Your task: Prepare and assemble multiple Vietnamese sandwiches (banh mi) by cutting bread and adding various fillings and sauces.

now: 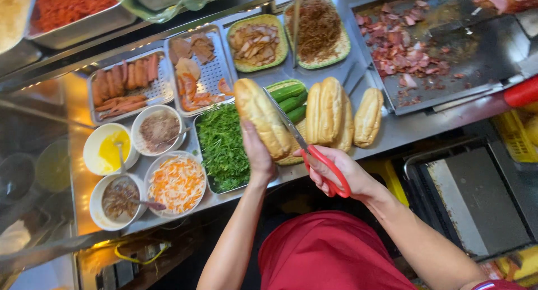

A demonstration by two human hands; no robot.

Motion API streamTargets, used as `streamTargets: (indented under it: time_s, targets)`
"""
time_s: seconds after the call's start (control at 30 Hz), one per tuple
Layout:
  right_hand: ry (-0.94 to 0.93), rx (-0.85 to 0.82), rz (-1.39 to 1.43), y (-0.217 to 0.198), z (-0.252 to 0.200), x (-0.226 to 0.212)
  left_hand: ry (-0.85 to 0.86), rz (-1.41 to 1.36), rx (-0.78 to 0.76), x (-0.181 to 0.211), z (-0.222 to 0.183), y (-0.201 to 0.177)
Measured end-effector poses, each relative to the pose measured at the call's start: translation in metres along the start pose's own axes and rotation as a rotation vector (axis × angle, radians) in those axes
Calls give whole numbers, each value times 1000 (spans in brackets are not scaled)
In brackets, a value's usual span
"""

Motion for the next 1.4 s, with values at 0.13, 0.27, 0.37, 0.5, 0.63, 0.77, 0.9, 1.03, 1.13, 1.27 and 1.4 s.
streamTargets:
  time_s: [0.13, 0.27, 0.37, 0.5, 0.63, 0.77, 0.9, 1.03, 1.13, 1.27, 1.4]
  targets:
    - [-159, 464, -146, -99, -30, 16, -59, 69, 99, 1, 14, -29]
    - [-302, 1110, -827, -174, -102, 12, -238, -118, 32, -7, -7, -35]
    - [-107, 1227, -1056, -203, -123, 38, -293, -144, -36, -17, -14, -36]
    - [-67, 1236, -1296, -212, -103, 32, -230, 142, -9, -35, -16, -32]
    - [-379, 1117, -1428, -243, -56, 33, -308, 80, -3, -39, -21, -6]
    - [-235, 1012, -1023, -236, -21, 9, -382, 8, -24, -43, -23, 11]
    - [-196, 345, 648, -148, 26, -34, -308, 153, -44, -56, -19, 15]
    - [-291, 165, 860, -130, 75, -35, -247, 137, -70, -55, -16, 32]
    - [-322, -3, 907, -85, 99, -41, -145, 205, -44, -30, -14, 37]
    - [-425, 239, -63, -41, 110, -43, 55, 398, -108, 6, -14, 38]
    - [-623, 371, -577, -18, 123, -38, 290, 410, -248, 21, -14, 20]
Point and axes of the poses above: each hand's wrist, its own z-axis towards the middle knuckle, its own y-axis out of the palm, x = y × z, the point moved 8 cm from there along z, towards the middle knuckle, and after that the axes turned 6 degrees about x, right-handed, at the moved point
